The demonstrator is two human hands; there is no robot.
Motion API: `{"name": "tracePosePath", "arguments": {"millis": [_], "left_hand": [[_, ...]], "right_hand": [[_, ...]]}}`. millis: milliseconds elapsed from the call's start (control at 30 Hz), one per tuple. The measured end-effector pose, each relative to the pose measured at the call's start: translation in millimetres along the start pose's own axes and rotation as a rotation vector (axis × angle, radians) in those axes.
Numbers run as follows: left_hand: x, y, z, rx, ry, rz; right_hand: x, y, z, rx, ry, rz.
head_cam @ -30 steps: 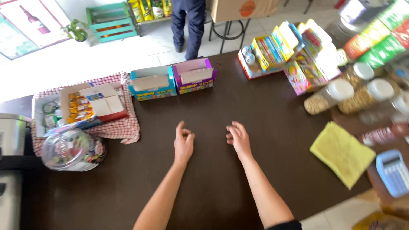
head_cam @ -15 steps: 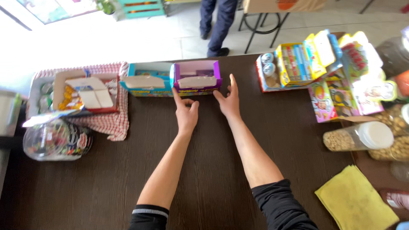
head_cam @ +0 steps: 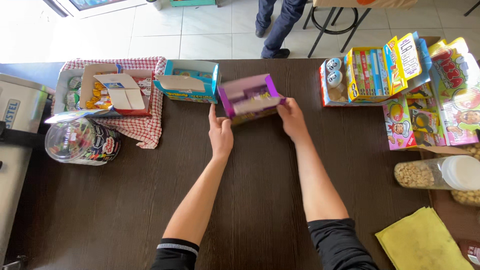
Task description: The person picks up various candy boxes and a lollipop stand from a counter, places each one on a digital scale to check its weight, and returns it to a display arrangement on the counter.
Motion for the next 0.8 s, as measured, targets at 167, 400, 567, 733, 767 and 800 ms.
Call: {"name": "tracePosePath", "arguments": {"millis": [167, 400, 567, 733, 767, 800], "left_hand": [[38, -5, -14, -0.152, -0.012, 0.068], [22, -14, 4, 0.037, -0.092, -0.033], [16, -12, 36, 0.248, 0.014, -0.029], [5, -22, 47, 0.355, 0.099, -0.027], [12, -20, 45, 0.334, 0.151, -0.044], [19, -18, 42, 0.313, 0.204, -0.061]], "right_hand": [[-16, -10, -58, -0.306, 0.224, 0.029], [21, -89, -90, -0.516, 0.218, 0.256], [-33, -129, -112, -0.662, 0.329, 0.203], [11, -181, -82, -0.548, 0.228, 0.259], [21, -185, -79, -0.503, 0.2, 0.24], [31, -190, -75, -0.458, 0.173, 0.222]]}}
Point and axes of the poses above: each hand's wrist, its own y-axis towards the middle knuckle, its own z-axis out of the palm, x = y × z, the point moved 7 cm from there along y, towards the middle knuckle, and after that the axes turned 3 degrees about -x, right-handed, at the moved point
